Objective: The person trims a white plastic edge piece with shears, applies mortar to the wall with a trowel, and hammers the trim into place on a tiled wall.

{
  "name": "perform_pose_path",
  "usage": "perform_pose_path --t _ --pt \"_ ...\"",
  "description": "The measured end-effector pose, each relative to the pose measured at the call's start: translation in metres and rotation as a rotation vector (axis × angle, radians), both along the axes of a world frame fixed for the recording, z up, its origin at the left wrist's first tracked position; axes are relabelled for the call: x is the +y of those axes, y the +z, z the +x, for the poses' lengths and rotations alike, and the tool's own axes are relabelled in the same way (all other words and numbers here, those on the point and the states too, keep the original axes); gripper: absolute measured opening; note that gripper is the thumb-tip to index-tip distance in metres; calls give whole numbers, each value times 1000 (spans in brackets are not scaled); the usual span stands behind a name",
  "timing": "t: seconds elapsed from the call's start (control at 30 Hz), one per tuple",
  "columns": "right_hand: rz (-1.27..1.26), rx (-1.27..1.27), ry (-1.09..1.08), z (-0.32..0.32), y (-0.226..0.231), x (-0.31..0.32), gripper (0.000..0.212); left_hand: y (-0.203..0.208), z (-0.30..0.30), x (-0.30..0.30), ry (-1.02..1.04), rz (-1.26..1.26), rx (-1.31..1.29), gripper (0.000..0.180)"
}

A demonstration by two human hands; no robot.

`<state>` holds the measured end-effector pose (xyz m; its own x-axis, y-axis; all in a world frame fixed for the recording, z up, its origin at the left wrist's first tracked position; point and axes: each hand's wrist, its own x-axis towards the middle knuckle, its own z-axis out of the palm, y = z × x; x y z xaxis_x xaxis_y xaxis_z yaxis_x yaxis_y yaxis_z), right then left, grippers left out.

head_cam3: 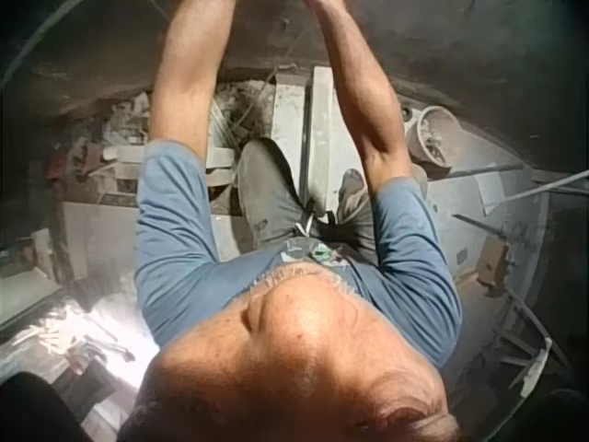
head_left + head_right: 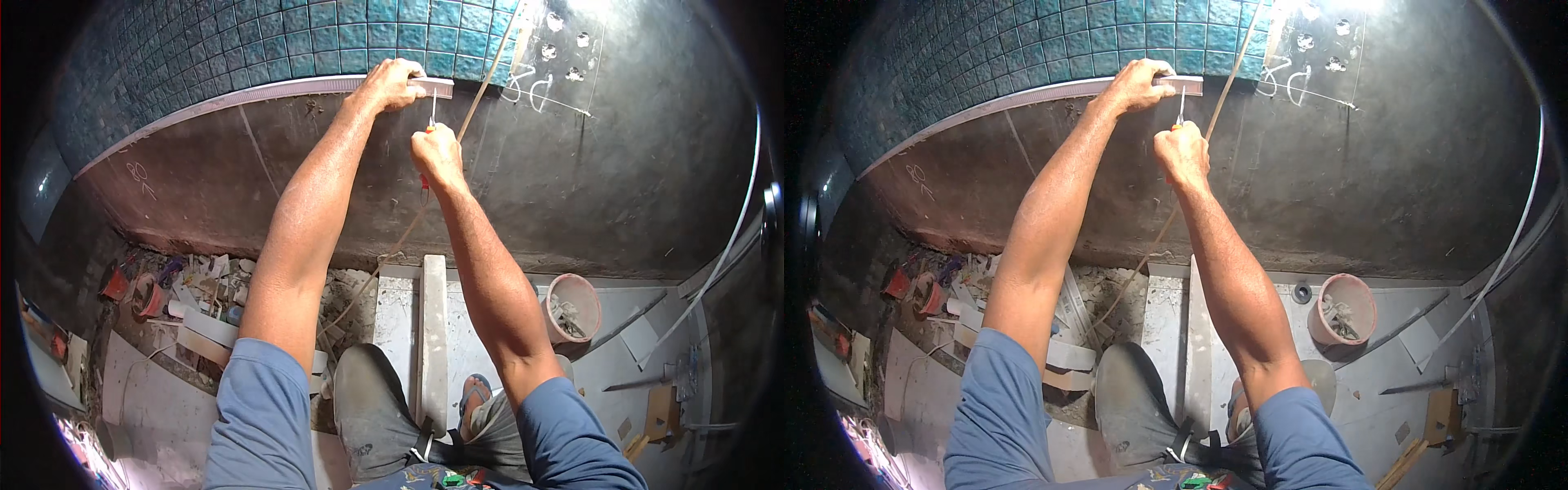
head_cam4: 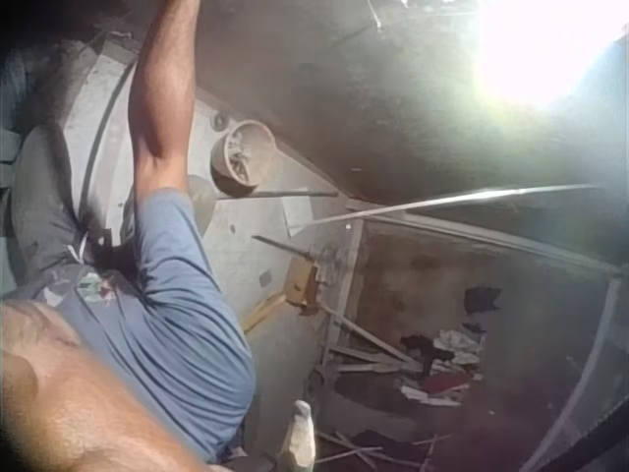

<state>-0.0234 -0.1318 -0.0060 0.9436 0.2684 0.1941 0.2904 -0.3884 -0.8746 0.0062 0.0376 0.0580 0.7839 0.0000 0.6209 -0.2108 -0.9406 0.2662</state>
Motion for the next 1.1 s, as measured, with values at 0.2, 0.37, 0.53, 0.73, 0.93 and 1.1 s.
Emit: perform_pose_path --t 0.2,0.37,0.53,0.73,0.93,1.1 --pt "-39 61 42 -3 7 -2 35 -1 0 -1 5 4 -21 30" --pt "-30 39 17 2 1 -1 35 0 -2 -3 4 -25 -3 30" --pt "-39 80 24 0 6 -1 34 -1 1 0 12 -19 -25 30" --pt "-20 53 4 -1 4 1 33 -1 0 -3 5 -2 -48 31" --pt "-34 31 -10 -1 3 -2 31 -2 0 -5 12 0 -60 31" --pt "-56 27 17 -1 5 -2 32 -4 4 2 12 18 -72 32"
